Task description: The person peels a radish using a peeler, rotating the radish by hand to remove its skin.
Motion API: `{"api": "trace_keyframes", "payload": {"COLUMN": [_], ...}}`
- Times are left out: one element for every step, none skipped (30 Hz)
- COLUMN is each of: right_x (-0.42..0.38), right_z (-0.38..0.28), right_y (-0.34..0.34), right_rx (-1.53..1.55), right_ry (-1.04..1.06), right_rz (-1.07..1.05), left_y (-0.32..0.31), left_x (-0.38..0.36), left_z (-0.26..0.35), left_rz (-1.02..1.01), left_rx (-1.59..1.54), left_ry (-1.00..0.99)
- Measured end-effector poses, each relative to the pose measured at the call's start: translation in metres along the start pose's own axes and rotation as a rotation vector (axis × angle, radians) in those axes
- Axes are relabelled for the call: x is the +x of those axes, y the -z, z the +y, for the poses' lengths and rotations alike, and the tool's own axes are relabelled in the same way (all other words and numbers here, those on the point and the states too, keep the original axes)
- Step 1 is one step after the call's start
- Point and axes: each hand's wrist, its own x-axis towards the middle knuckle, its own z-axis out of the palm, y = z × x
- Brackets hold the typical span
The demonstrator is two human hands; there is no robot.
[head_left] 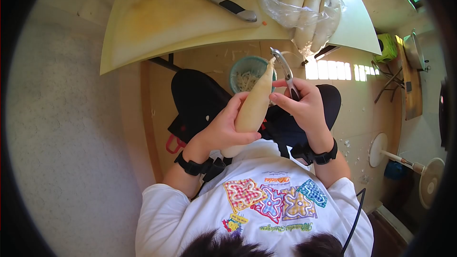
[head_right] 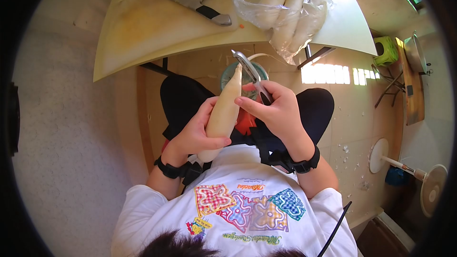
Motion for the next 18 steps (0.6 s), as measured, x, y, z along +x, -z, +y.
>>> {"api": "trace_keyframes", "payload": {"right_x": [0.001, 0.002, 0.002, 0.002, 0.001, 0.0, 0.0, -0.001, -0.002, -0.002, -0.003, -0.003, -0.004, -0.004, -0.004, -0.005, -0.005, -0.006], "right_z": [0.002, 0.004, 0.004, 0.004, 0.002, 0.002, 0.001, 0.002, 0.002, 0.003, 0.006, 0.007, 0.007, 0.007, 0.007, 0.007, 0.007, 0.008], "right_y": [-0.003, -0.006, -0.008, -0.008, -0.008, -0.007, -0.006, -0.005, -0.003, -0.003, -0.002, -0.002, -0.003, -0.004, -0.005, -0.004, -0.002, -0.001], "right_rx": [0.0, 0.031, 0.063, 0.063, 0.129, 0.195, 0.195, 0.276, 0.357, 0.357, 0.393, 0.43, 0.429, 0.417, 0.405, 0.403, 0.385, 0.365], "right_ry": [0.002, -0.002, -0.006, -0.003, -0.017, -0.031, -0.029, -0.073, -0.117, -0.117, -0.119, -0.121, -0.12, -0.108, -0.096, -0.097, -0.071, -0.044], "right_rz": [0.001, 0.001, -0.002, -0.005, -0.025, -0.044, -0.043, -0.051, -0.059, -0.057, -0.054, -0.051, -0.051, -0.016, 0.019, 0.019, 0.043, 0.066], "left_y": [-0.002, -0.001, -0.001, -0.001, -0.001, 0.001, 0.002, 0.002, 0.002, 0.002, 0.002, 0.001, 0.001, 0.002, 0.004, 0.005, 0.006, 0.008], "left_x": [0.0, 0.0, 0.0, -0.001, -0.002, -0.003, -0.003, -0.003, -0.003, -0.002, -0.002, -0.001, -0.001, 0.0, 0.001, 0.001, 0.001, 0.0], "left_z": [0.001, 0.001, 0.0, 0.0, 0.001, 0.002, 0.002, 0.002, 0.001, -0.001, -0.001, -0.002, -0.003, -0.004, -0.006, -0.007, -0.007, -0.009], "left_rz": [0.008, 0.008, -0.007, -0.022, -0.02, -0.053, -0.086, -0.087, -0.095, -0.102, -0.103, -0.1, -0.096, -0.096, -0.091, -0.085, -0.083, -0.063], "left_rx": [0.022, 0.023, 0.034, 0.045, 0.046, 0.024, 0.003, 0.003, -0.048, -0.099, -0.099, -0.118, -0.138, -0.139, -0.141, -0.144, -0.146, -0.192], "left_ry": [0.005, 0.002, -0.018, -0.038, -0.039, -0.028, -0.019, -0.019, -0.013, -0.007, -0.007, -0.013, -0.019, -0.019, -0.029, -0.038, -0.039, -0.032]}}
